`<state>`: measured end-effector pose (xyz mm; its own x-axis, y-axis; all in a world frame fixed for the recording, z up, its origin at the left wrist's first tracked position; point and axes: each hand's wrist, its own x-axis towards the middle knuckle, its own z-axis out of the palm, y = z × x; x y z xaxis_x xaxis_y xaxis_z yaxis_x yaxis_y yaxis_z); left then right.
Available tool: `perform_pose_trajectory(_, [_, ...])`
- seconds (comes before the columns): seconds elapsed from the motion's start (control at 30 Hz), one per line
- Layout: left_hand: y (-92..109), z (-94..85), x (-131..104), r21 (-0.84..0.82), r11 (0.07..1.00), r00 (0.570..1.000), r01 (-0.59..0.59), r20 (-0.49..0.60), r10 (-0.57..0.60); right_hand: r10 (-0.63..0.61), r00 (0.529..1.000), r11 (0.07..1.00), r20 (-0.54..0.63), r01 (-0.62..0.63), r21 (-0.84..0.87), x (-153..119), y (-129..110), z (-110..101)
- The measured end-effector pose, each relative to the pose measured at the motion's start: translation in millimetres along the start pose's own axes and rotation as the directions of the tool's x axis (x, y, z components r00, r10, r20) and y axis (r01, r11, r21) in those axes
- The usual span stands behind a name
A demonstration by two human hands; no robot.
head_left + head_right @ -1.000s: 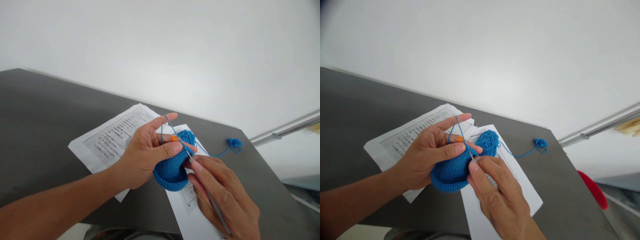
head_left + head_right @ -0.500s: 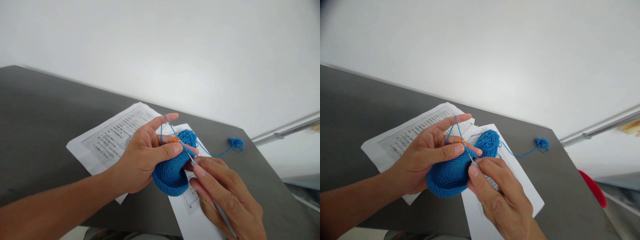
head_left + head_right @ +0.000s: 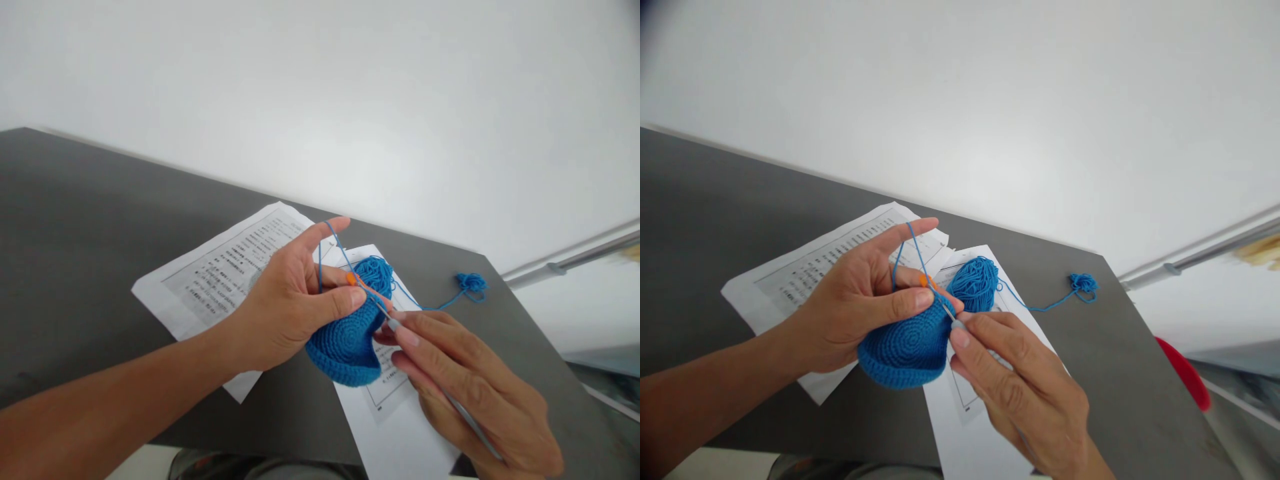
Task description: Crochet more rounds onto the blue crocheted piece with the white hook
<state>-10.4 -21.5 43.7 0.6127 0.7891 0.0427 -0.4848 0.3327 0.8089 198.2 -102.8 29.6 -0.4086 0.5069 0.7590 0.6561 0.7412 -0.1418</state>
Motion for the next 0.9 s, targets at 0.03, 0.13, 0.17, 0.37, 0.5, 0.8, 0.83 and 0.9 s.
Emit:
perform_pose_trajectory(0.03, [-0.1, 0.2, -0.3, 0.013, 1.0, 1.0, 0.003, -0.007, -0.003, 0.001, 1.0, 1.0, 0.009, -0.001, -0.02, -1.4, -0.7, -1.1])
perform_pose_trajectory(0.13, [-0.5, 0.1, -1.4, 0.059, 0.998, 0.999, 0.011, -0.036, -0.009, -0.018, 1.0, 0.999, 0.022, 0.019, -0.049, -5.0, -1.2, -2.9])
perform_pose_trajectory(0.17, [-0.6, -0.1, -1.8, 0.076, 0.997, 0.999, 0.012, -0.046, -0.008, -0.017, 1.0, 0.999, 0.019, 0.018, -0.052, -5.8, -1.0, -2.9])
perform_pose_trajectory(0.37, [-0.6, -0.6, -1.8, 0.172, 0.985, 0.994, 0.016, -0.106, 0.003, -0.029, 0.999, 0.998, -0.027, 0.027, -0.051, -9.0, 1.4, -0.5])
perform_pose_trajectory(0.5, [-0.4, -1.0, -1.0, 0.218, 0.976, 0.993, 0.018, -0.119, 0.008, 0.05, 0.997, 0.995, 0.055, -0.045, -0.087, -13.3, 0.3, -3.2])
perform_pose_trajectory(0.8, [1.5, 0.9, -0.2, 0.205, 0.979, 0.988, 0.005, -0.15, 0.026, 0.007, 0.998, 0.995, -0.061, -0.014, -0.099, -18.4, -3.9, 5.5])
perform_pose_trajectory(0.83, [1.6, 1.1, -0.1, 0.201, 0.979, 0.988, 0.006, -0.152, 0.025, 0.019, 0.998, 0.995, -0.057, -0.024, -0.097, -17.7, -4.1, 6.0])
perform_pose_trajectory(0.9, [1.7, 1.3, -0.1, 0.206, 0.978, 0.987, 0.023, -0.161, 0.011, 0.053, 0.999, 0.993, -0.006, -0.053, -0.107, -16.5, -4.7, 4.9])
